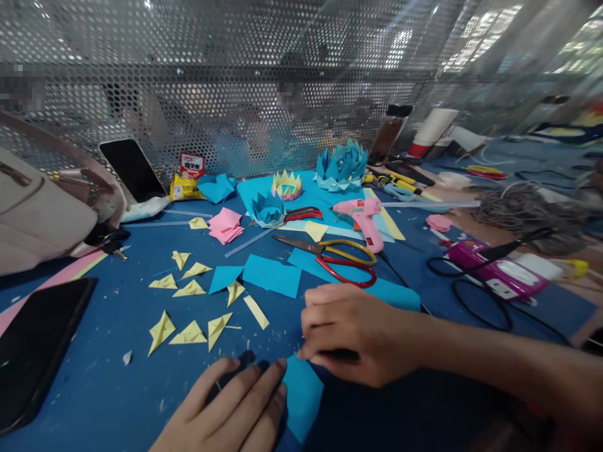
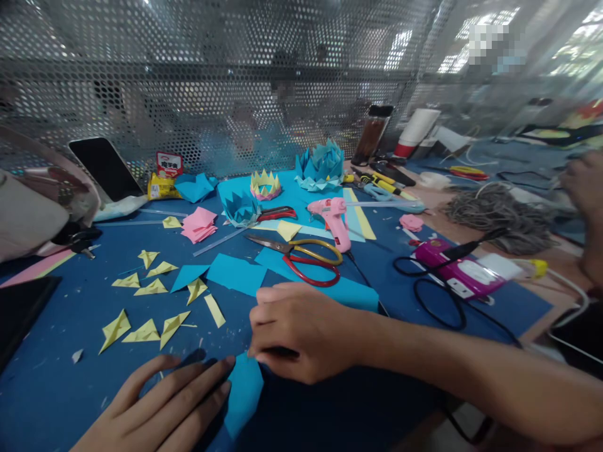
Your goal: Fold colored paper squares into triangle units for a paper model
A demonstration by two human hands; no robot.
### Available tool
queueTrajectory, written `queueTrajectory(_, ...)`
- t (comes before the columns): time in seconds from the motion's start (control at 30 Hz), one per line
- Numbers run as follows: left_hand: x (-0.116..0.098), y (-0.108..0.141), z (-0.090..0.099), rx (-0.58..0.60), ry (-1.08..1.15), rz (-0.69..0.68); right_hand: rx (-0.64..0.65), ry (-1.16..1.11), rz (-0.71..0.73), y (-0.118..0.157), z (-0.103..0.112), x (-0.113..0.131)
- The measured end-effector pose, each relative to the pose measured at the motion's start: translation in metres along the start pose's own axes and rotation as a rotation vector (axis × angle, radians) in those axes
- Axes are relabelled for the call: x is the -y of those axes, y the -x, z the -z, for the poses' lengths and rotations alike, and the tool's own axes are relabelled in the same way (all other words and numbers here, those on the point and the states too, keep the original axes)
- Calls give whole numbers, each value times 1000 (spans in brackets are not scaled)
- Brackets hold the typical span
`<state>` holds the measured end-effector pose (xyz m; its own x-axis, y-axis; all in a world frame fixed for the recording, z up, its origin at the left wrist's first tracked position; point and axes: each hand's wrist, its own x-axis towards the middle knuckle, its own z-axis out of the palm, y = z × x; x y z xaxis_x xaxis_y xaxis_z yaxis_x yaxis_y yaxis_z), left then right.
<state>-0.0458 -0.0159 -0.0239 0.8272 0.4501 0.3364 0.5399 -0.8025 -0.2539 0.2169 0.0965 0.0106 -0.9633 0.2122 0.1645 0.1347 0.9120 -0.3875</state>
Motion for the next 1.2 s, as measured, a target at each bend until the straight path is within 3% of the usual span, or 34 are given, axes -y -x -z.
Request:
queueTrajectory(0.2,1,-3,5,-12,3,14,-33,-90,-279,-10,-14,9)
queueTrajectory(0.3,-1,-6,9,-41,22,34,-52,-102,-322,-11,-14,16)
queueTrajectory(0.53,-18,-7,-15,-314,89,172,-53,-144,-332,-11,-16,19)
queueTrajectory(0.67,-20,-5,-22,-304,99,166,-53,-125,-345,-13,-14,21)
queueTrajectory(0.93,-19,-4,-16,-225,124,173,-1,16,-328,-20,-5,27)
queueTrajectory(1.2,-19,-5,-17,-253,82,158,-96,178,-190,-13,-22,24)
